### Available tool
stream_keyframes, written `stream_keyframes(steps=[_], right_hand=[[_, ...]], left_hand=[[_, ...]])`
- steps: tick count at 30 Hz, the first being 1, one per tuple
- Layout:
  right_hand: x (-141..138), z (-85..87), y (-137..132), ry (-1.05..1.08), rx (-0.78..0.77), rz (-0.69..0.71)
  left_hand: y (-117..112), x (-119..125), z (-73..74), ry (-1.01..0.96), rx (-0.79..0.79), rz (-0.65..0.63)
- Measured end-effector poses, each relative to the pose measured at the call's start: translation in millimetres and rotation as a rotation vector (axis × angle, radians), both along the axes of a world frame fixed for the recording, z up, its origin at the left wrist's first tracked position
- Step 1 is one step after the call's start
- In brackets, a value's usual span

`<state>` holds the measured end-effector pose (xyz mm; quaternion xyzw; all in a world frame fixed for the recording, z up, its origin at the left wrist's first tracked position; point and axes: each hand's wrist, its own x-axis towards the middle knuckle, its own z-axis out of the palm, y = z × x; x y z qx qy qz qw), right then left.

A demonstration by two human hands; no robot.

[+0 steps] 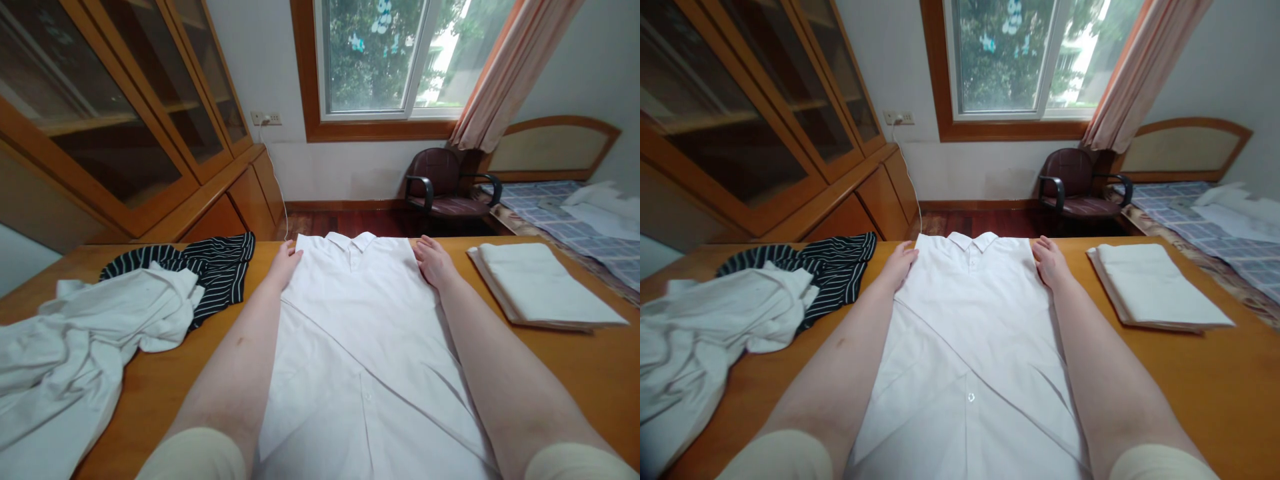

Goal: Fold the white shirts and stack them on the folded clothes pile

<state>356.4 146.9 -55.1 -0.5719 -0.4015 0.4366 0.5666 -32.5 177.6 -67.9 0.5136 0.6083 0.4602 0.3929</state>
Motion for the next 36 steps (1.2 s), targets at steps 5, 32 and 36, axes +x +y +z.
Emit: stream_keyframes(steps=[5, 32, 36], right_hand=[[5, 13.7, -5, 0.118, -0.233, 0.192], [-8, 18.3, -13, 0.493, -0.403, 0.195], [-8, 18.6, -13, 0.512, -0.383, 0.192]], left_hand=[[-5, -3, 8.7, 0.065, -0.129, 0.098], [-31, 2, 37.7, -0.575, -0.306, -0.217], [-29, 0, 34.2, -0.624, -0.318, -0.24]])
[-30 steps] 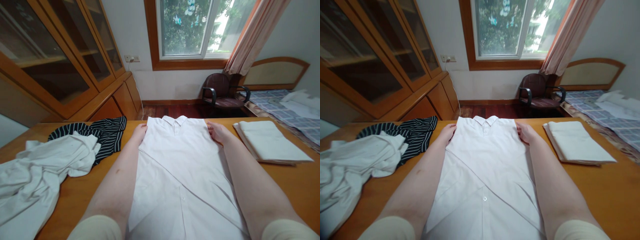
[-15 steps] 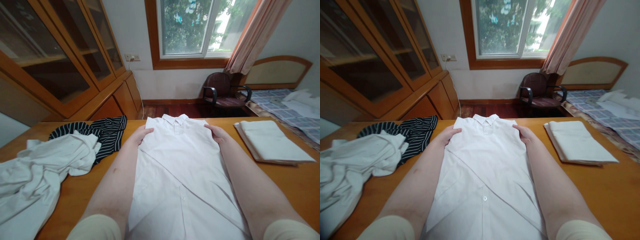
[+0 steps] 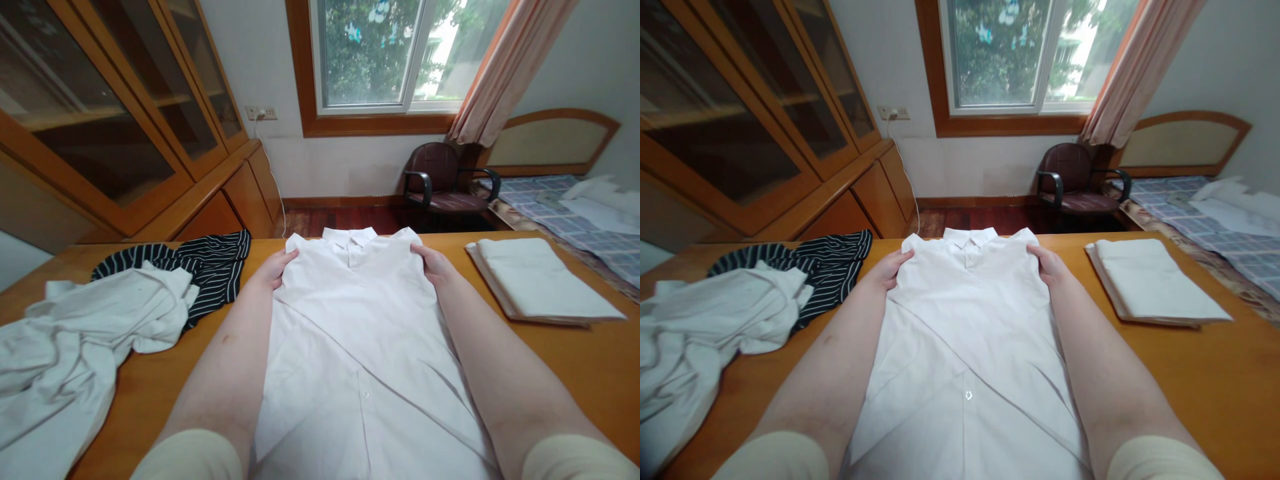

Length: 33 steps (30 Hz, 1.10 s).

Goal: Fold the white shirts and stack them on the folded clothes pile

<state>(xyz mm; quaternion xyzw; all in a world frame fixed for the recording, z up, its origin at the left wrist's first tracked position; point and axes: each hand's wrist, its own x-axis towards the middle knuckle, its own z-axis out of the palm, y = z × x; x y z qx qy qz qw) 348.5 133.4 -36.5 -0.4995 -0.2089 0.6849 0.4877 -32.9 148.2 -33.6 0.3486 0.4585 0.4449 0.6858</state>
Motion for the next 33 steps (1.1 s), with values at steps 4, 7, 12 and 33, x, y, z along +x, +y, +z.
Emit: stream_keyframes(steps=[4, 7, 12, 33], right_hand=[[2, 0.8, 1, -0.02, -0.017, -0.025], [3, 0.4, 1, -0.028, 0.005, -0.02], [4, -1.8, 1, -0.086, 0.083, 0.006], [16, 45.2, -119, -1.026, 0.365, 0.615]], left_hand=[[4, -5, -4.6, -0.02, 0.008, 0.005], [6, -10, -7.6, -0.042, 0.033, -0.033], [6, -15, -9.6, -0.043, 0.102, -0.098], [-96, -26, 40.3, 0.734, 0.231, -0.572]])
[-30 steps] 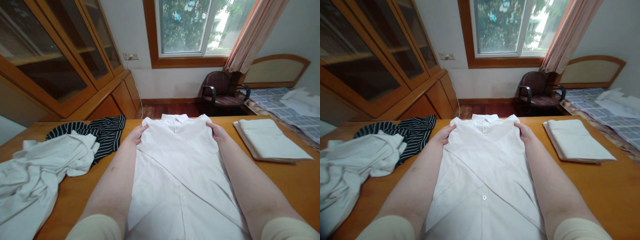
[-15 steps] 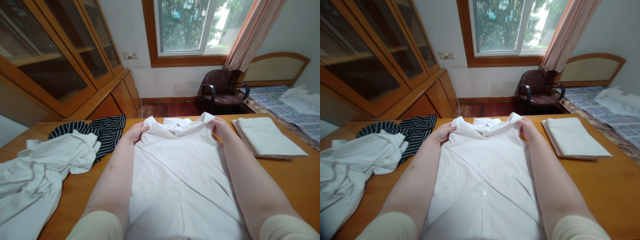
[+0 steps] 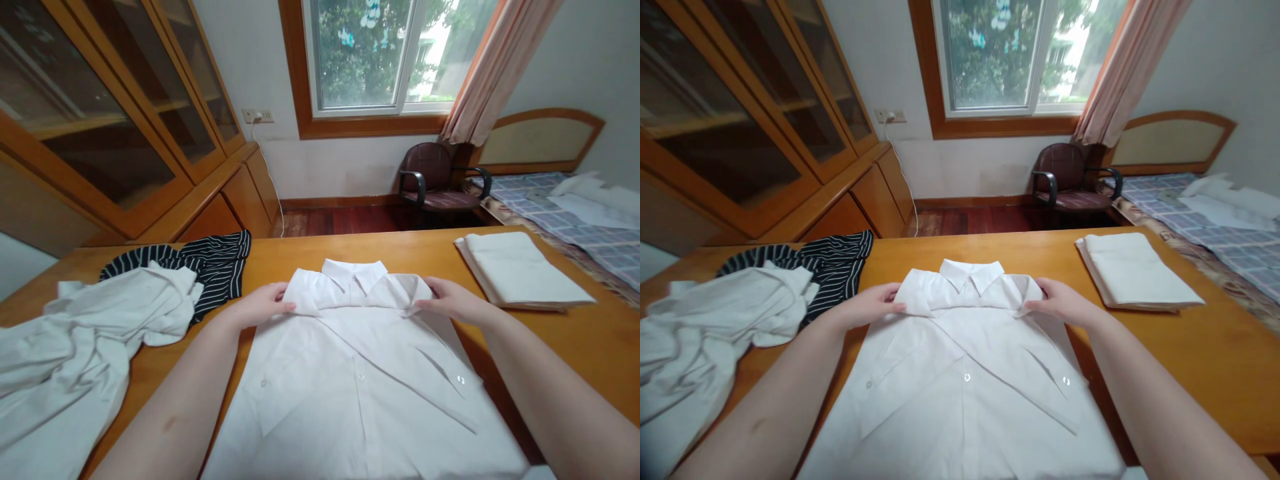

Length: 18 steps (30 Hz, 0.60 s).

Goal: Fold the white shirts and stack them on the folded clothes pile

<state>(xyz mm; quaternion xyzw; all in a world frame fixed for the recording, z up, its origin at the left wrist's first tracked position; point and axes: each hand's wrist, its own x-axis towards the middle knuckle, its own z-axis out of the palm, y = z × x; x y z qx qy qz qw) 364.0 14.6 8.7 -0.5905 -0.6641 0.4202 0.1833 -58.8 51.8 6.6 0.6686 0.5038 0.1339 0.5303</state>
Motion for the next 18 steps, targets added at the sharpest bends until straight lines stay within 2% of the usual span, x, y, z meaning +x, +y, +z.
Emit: stream_keyframes(steps=[3, 6, 12, 15, 18], right_hand=[[-8, -7.5, -18, -0.215, 0.061, -0.002], [-12, -19.3, -21, -0.331, 0.139, -0.028], [-13, -42.7, 18, -0.279, 0.314, -0.06], [-16, -51.2, 42, -0.177, 0.359, -0.103], [-21, -57.4, 58, -0.101, 0.383, -0.154]], left_hand=[[-16, 4, -15.6, 0.161, 0.121, 0.042], [-15, 6, -29.7, 0.181, 0.215, 0.133], [28, 8, -47.5, 0.064, 0.324, 0.24], [50, 8, -51.7, 0.059, 0.366, 0.303], [61, 8, -54.3, 0.04, 0.372, 0.33]])
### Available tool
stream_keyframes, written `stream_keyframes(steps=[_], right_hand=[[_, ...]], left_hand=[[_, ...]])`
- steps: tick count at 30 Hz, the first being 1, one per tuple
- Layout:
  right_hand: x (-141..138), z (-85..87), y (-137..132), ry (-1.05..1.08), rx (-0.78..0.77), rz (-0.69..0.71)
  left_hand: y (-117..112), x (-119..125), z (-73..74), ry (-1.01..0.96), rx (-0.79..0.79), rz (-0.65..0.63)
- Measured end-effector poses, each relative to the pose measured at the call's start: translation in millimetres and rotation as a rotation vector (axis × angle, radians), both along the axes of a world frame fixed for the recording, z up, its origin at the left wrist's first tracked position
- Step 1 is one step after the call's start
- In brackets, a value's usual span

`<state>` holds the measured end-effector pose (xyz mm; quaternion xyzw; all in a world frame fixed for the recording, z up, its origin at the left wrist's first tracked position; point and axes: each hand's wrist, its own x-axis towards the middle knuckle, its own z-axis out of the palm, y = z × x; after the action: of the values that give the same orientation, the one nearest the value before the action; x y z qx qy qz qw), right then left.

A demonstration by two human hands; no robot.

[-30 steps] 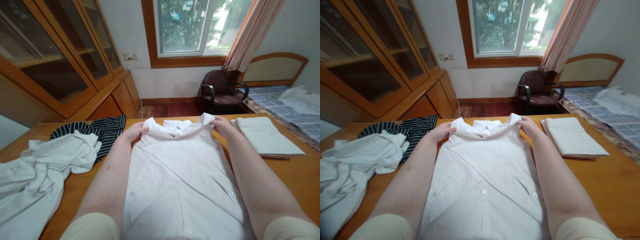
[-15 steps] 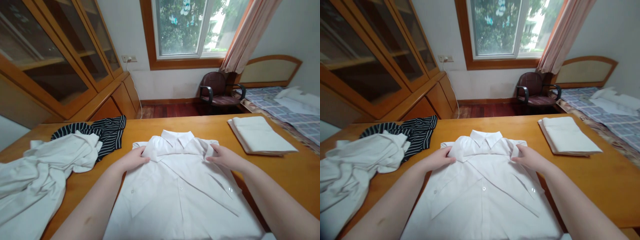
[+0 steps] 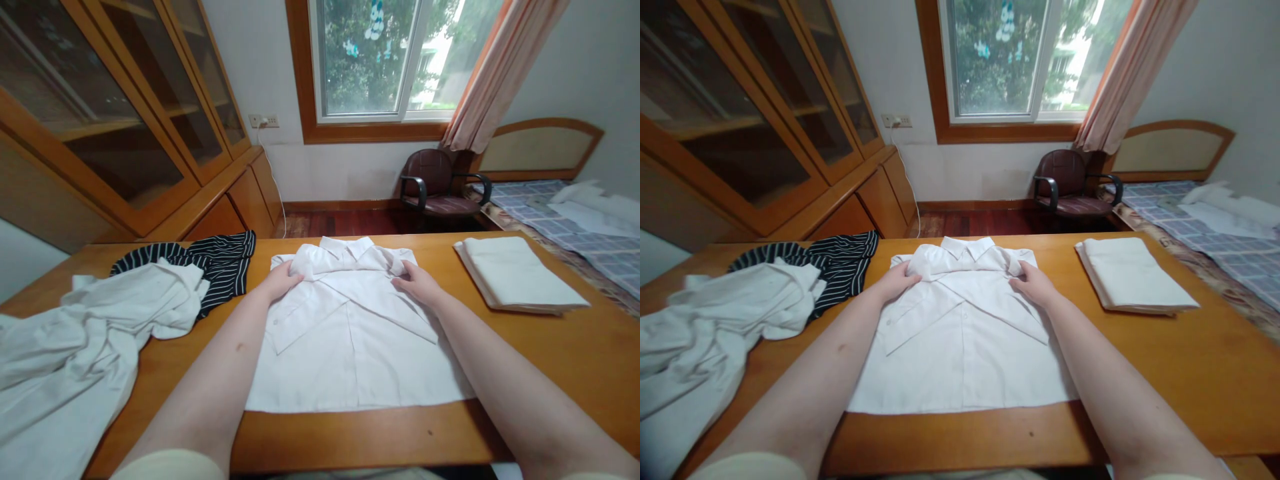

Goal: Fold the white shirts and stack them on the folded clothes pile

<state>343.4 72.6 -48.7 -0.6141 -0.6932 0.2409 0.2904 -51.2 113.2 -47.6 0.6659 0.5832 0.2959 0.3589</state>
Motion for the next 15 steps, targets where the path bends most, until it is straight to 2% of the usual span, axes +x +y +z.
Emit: stream_keyframes(steps=[3, 7, 11, 15], right_hand=[[-3, -5.1, 6, 0.036, 0.006, -0.037], [0, -8.9, 6, 0.139, 0.006, -0.034], [7, -5.7, 5, 0.233, -0.015, -0.042], [10, -3.3, 4, 0.231, -0.017, -0.1]], left_hand=[[1, 1, -3.7, -0.064, -0.012, 0.025], [-2, 2, -9.5, -0.103, 0.089, 0.094], [-1, 0, -9.2, -0.167, 0.118, 0.044], [3, -5, -6.6, -0.139, 0.066, 0.014]])
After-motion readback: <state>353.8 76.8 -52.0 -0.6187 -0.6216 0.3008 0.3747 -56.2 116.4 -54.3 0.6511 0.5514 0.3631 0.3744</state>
